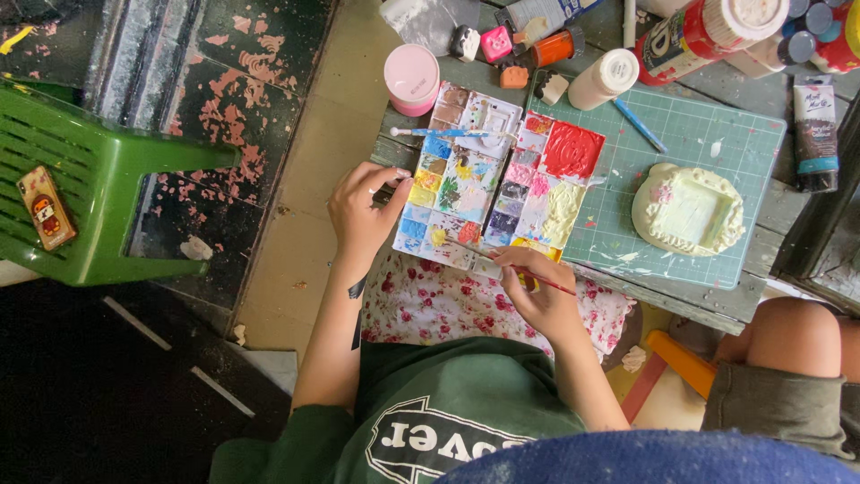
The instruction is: The person paints a small ceramic dish with a brush, using light green paint from a palette. They dip the brush into a pink container, likely water, to clean it, then mix red and yellow paints on the palette before applying more paint to the dish.
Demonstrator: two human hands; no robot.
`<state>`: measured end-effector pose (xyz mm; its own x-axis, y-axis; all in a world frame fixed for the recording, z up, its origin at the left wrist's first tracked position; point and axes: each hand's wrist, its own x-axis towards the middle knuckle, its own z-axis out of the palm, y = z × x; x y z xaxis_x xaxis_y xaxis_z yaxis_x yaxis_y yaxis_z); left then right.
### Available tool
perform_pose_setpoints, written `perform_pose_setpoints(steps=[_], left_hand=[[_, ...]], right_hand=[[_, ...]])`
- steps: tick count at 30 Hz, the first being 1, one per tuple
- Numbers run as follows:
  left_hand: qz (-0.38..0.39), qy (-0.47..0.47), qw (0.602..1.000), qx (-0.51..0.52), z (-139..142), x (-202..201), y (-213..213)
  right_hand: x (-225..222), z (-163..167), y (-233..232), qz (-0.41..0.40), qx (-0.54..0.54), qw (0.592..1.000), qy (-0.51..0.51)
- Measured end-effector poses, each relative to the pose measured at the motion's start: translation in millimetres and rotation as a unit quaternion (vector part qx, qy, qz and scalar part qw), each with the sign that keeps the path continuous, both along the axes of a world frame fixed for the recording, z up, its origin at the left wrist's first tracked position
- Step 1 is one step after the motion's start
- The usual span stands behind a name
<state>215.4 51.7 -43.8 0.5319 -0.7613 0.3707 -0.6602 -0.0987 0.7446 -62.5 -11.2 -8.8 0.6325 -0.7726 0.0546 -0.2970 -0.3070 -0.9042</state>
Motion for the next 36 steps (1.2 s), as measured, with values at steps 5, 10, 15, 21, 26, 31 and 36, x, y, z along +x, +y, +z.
perform_pose_setpoints(steps=[5,10,15,21,26,31,36], left_hand=[[-0.002,0.004,1.0,-0.004,-0.1,0.4,-0.5],[-0.001,0.005,1.0,-0.005,-1.4,0.3,0.0],[-0.001,-0.004,1.0,-0.001,-3.6,0.1,0.6],[-0.004,-0.008,1.0,-0.002,-5.9,1.2,0.4],[0.0,-0.012,1.0,0.004,-5.7,-0.1,0.8],[-0.001,-0.006,1.0,0.001,-4.0,-0.7,0.6],[-0.004,-0.001,1.0,-0.002,-2.5,-1.1,1.1]], right_hand=[[0.7,3.6,-0.6,-0.014,-0.011,1.0,0.018],[-0.1,8.2,-2.9,0.04,-0.014,0.998,-0.045],[-3.2,7.6,-1.4,0.014,0.139,0.99,-0.02],[-12.0,-0.2,0.9,0.018,0.102,0.995,0.009],[-24.6,-8.2,2.9,-0.035,0.069,0.996,-0.045],[-33.4,-11.4,3.4,-0.073,0.005,0.997,0.003],[-32.9,-13.8,4.2,-0.061,-0.012,0.998,0.032]])
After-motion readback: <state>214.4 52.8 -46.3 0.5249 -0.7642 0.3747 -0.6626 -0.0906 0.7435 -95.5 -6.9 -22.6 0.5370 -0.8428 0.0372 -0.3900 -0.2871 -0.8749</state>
